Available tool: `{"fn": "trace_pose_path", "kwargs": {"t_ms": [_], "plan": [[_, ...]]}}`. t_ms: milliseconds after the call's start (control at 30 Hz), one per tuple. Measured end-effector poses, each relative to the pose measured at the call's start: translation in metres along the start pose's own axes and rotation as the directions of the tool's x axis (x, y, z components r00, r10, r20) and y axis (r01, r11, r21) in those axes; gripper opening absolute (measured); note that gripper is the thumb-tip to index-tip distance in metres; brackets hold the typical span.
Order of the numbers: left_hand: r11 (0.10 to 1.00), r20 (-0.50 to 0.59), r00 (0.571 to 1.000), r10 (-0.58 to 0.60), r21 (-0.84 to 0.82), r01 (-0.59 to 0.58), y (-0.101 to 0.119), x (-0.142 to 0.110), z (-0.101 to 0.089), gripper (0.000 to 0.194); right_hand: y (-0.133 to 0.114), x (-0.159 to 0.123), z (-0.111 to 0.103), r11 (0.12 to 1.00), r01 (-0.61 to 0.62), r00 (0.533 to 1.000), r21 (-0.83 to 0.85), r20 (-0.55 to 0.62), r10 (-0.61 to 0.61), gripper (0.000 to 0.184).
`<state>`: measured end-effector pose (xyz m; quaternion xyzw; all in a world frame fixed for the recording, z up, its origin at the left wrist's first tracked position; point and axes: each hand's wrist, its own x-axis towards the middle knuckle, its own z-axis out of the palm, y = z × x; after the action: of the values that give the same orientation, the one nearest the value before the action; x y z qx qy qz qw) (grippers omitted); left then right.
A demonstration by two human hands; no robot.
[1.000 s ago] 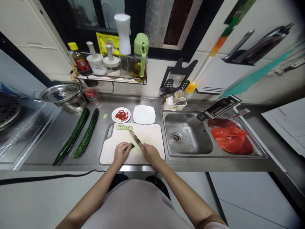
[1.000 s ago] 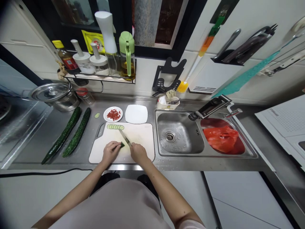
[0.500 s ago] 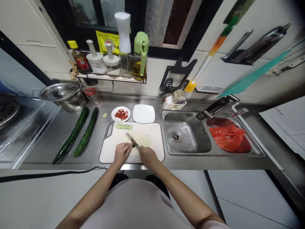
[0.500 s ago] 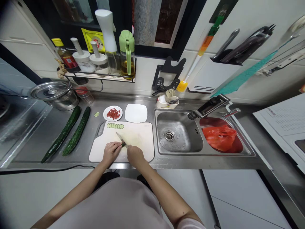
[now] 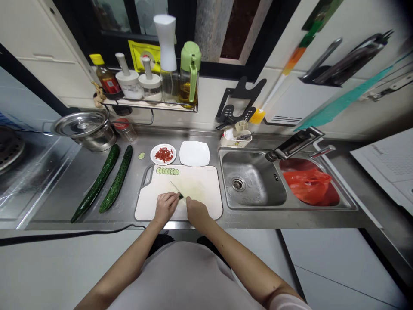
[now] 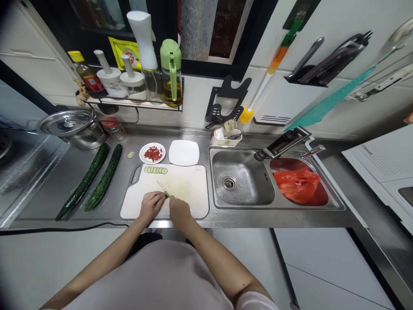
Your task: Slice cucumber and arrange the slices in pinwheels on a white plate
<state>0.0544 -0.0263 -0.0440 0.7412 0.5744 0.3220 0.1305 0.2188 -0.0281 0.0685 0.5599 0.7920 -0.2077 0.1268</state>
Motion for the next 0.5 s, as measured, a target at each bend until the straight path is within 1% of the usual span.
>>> {"fn": "trace_pose_path", "kwargs": {"t_ms": [200, 400, 500], "plan": [[1.0, 0.031, 0.999, -0.008, 0.029, 0.008, 0.001, -0.001, -0.001, 0.025, -0.002, -0.003, -0.003, 1.0, 0.016, 1.0, 0.009, 0.023, -0.016, 0.03], [0.999, 0.024, 1.0, 0.016, 0.034, -0.017, 0.001, -0.002, -0.001, 0.024, -0.001, -0.009, 0.001, 1.0, -0.023, 0.998, 0.014, 0.059, 0.022, 0.028], [0.999, 0.026, 1.0, 0.017, 0.036, -0.018, 0.001, -0.002, -0.001, 0.024, 0.0, -0.014, 0.0, 0.999, -0.045, 0.994, 0.012, 0.099, 0.043, 0.029]]}}
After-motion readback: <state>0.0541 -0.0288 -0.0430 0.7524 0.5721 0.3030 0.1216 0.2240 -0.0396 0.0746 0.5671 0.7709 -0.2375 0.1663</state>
